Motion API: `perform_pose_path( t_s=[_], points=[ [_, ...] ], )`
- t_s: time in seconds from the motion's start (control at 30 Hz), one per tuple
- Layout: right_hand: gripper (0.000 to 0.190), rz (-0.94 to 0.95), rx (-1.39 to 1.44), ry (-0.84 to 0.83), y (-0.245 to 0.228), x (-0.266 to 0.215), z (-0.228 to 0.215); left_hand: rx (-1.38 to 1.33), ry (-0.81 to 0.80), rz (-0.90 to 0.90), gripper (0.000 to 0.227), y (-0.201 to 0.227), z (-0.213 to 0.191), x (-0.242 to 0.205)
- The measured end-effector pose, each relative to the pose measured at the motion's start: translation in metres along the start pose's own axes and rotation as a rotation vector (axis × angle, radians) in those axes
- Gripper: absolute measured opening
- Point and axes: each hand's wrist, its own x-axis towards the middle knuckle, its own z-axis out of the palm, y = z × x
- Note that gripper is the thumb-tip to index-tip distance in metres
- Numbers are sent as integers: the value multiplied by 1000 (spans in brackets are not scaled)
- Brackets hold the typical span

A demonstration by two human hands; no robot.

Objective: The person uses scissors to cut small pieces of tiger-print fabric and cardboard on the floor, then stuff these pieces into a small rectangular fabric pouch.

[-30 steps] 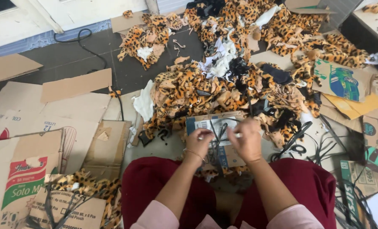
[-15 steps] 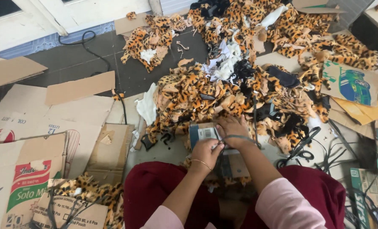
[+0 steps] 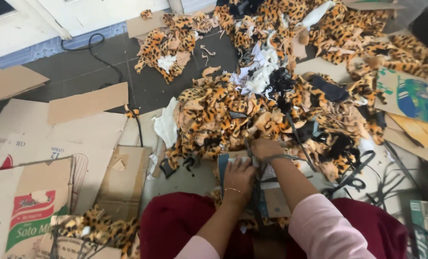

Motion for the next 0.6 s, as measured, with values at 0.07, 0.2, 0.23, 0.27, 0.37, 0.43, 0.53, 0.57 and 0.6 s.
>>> perform_pose_path(
  t_s=[0.07,0.2,0.23,0.27,0.37,0.43,0.53,0.57,0.6],
  points=[
    [42,-40,86,-28,-3,11,3,7,39,7,17,-2,5,-1],
    [37,-95,119,-88,-9,35,8,-36,143,14,15,-1,8,-1],
    [37,-94,121,-95,-11,42,1,-37,137,10,15,4,-4,-1],
    [39,-38,162,-228,-14,53,-9,-108,74,18,11,7,-15,3],
    [45,-10,244,-338,0,95,-6,-160,11,5,12,10,-26,7],
    [50,-30,285,-320,20,126,6,-149,6,-17,12,11,-27,9],
    [26,53,452,-199,42,153,9,-175,17,-16,15,12,-30,10],
    [6,48,434,-145,44,149,2,-164,26,-24,15,12,-28,9],
    [16,44,415,-89,46,146,-6,-154,37,-29,15,12,-26,10]
  ],
)
